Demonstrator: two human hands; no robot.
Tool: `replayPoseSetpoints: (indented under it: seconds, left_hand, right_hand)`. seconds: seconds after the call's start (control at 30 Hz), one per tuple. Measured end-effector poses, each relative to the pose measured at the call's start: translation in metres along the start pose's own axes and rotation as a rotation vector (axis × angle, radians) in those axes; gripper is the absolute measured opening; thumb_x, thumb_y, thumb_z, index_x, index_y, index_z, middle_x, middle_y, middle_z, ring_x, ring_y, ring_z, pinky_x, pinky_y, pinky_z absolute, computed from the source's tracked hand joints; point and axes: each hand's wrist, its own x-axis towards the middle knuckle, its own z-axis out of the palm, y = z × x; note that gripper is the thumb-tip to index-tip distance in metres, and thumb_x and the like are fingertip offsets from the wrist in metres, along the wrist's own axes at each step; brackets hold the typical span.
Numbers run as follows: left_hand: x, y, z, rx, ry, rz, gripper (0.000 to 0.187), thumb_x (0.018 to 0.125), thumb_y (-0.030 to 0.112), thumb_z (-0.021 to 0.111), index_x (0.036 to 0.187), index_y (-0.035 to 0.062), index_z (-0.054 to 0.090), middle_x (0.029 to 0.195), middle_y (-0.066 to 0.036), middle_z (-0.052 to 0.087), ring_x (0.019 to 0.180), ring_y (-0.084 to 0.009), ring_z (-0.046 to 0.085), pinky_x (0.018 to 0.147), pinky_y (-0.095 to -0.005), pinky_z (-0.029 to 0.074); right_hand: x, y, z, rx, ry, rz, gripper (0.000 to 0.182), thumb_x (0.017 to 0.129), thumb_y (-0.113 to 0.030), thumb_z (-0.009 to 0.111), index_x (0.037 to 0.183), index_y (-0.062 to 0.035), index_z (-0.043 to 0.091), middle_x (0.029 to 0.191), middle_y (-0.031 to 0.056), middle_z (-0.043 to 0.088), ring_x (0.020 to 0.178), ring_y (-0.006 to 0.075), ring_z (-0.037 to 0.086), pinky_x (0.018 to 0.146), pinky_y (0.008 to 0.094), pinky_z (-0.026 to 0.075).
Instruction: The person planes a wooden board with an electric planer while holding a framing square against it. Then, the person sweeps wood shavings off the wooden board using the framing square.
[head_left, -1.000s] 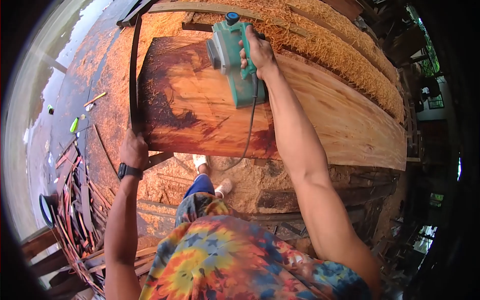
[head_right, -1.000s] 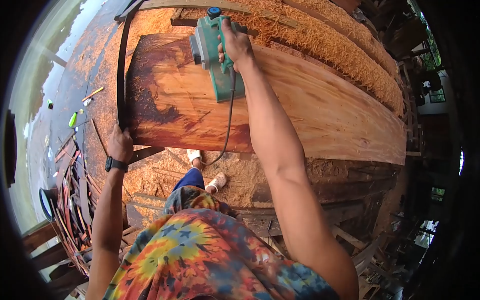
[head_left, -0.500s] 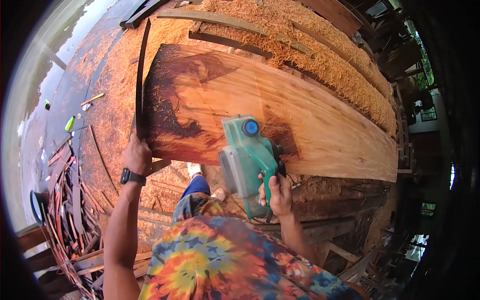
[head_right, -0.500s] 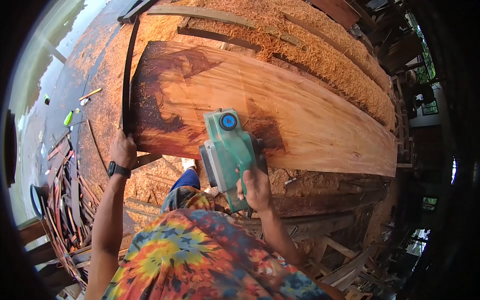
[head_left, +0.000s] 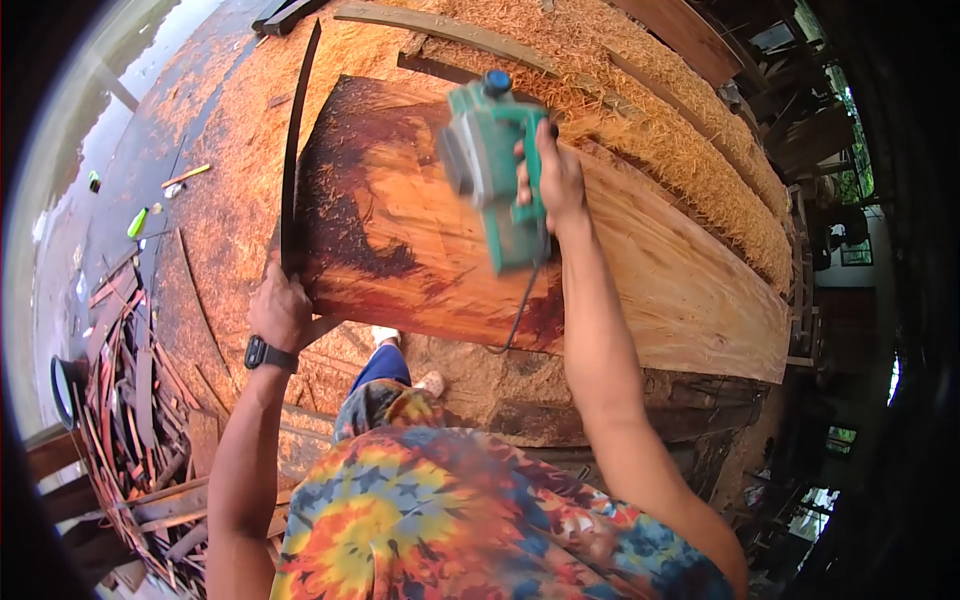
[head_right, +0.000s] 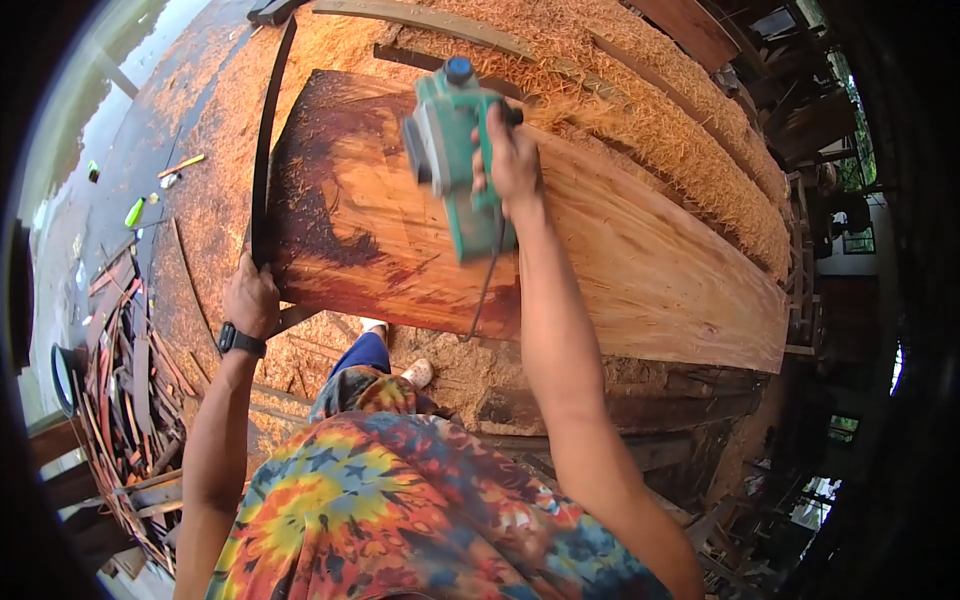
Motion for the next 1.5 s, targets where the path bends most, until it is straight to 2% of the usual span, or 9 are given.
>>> replayPoseSetpoints:
  seconds: [0.23,0.53,0.6,0.67,0.73,1.2,1.33,1.37,1.5]
  left_hand:
    - [0.003,0.006,-0.004,0.049,-0.089,-0.089,0.024,0.094,0.019,0.058,0.112,0.0043,0.058,0.09,-0.026,0.07,0.084,-0.0466,0.066,0.073,-0.0559,0.051]
    - [0.001,-0.001,0.003,-0.01,-0.006,-0.01,0.02,0.093,0.018,0.057,0.107,0.0047,0.06,0.087,-0.025,0.07,0.08,-0.0463,0.066,0.071,-0.0558,0.051]
    - [0.001,-0.001,0.002,-0.024,0.008,0.002,0.019,0.093,0.018,0.057,0.106,0.0044,0.06,0.085,-0.025,0.069,0.079,-0.0462,0.066,0.07,-0.0558,0.051]
    - [0.0,0.0,0.001,-0.04,0.018,0.014,0.018,0.093,0.018,0.057,0.105,0.004,0.059,0.084,-0.025,0.069,0.078,-0.0463,0.066,0.069,-0.0561,0.051]
    - [0.0,0.0,0.001,-0.013,0.02,0.03,0.018,0.093,0.018,0.058,0.104,0.0038,0.058,0.082,-0.025,0.069,0.077,-0.0462,0.066,0.068,-0.0562,0.051]
    - [0.0,-0.003,0.006,0.022,-0.001,-0.007,0.024,0.093,0.019,0.059,0.113,0.0049,0.057,0.086,-0.025,0.07,0.079,-0.0448,0.067,0.067,-0.0543,0.052]
    - [0.001,0.002,-0.008,-0.116,-0.06,-0.001,0.025,0.093,0.019,0.058,0.115,0.0059,0.059,0.088,-0.025,0.069,0.083,-0.0451,0.066,0.072,-0.0556,0.051]
    - [0.001,0.001,-0.008,-0.11,-0.043,-0.026,0.02,0.093,0.024,0.059,0.102,0.0066,0.058,0.09,-0.025,0.069,0.086,-0.0469,0.065,0.074,-0.0566,0.05]
    - [-0.016,-0.034,-0.015,-0.119,-0.089,-0.058,0.022,0.096,0.024,0.06,0.104,0.0035,0.062,0.088,-0.028,0.067,0.086,-0.0481,0.064,0.072,-0.056,0.048]
  right_hand:
    - [0.047,-0.006,0.019,0.146,0.021,0.013,0.067,0.095,-0.07,0.051,0.1,-0.0028,0.056,0.061,0.0022,0.051,0.046,0.011,0.051,0.042,0.0274,0.044]
    - [-0.199,0.034,0.024,0.082,-0.068,0.029,0.057,0.106,-0.054,0.039,0.11,0.0,0.056,0.054,0.004,0.053,0.042,0.0114,0.049,0.043,0.0281,0.043]
    - [-0.242,0.051,0.028,0.193,-0.076,-0.01,0.052,0.106,-0.049,0.045,0.112,0.0008,0.056,0.085,0.0086,0.059,0.044,0.0108,0.049,0.042,0.0264,0.043]
    - [-0.255,0.049,0.034,0.187,-0.061,0.015,0.052,0.107,-0.048,0.042,0.111,0.0017,0.055,0.065,0.0054,0.054,0.044,0.0106,0.049,0.044,0.0264,0.043]
    - [-0.251,0.042,0.036,0.174,-0.062,0.025,0.052,0.107,-0.048,0.041,0.111,0.0024,0.054,0.056,0.0038,0.052,0.043,0.0104,0.049,0.045,0.0262,0.043]
    - [0.017,-0.01,0.067,0.064,-0.076,0.004,0.065,0.095,-0.068,0.054,0.098,-0.0027,0.057,0.06,0.0016,0.051,0.044,0.0102,0.05,0.04,0.0266,0.043]
    - [0.038,-0.013,0.073,0.133,-0.128,0.016,0.071,0.096,-0.068,0.051,0.112,0.0005,0.056,0.063,0.0021,0.05,0.045,0.0107,0.049,0.043,0.0267,0.043]
    - [0.032,-0.014,0.071,0.145,-0.143,0.023,0.072,0.097,-0.068,0.05,0.116,0.0013,0.055,0.063,0.0022,0.05,0.045,0.0109,0.048,0.043,0.0269,0.043]
    - [-0.039,-0.017,0.065,0.189,-0.188,0.107,0.071,0.101,-0.062,0.045,0.131,0.0018,0.049,0.066,0.0032,0.05,0.047,0.0116,0.048,0.045,0.0282,0.042]
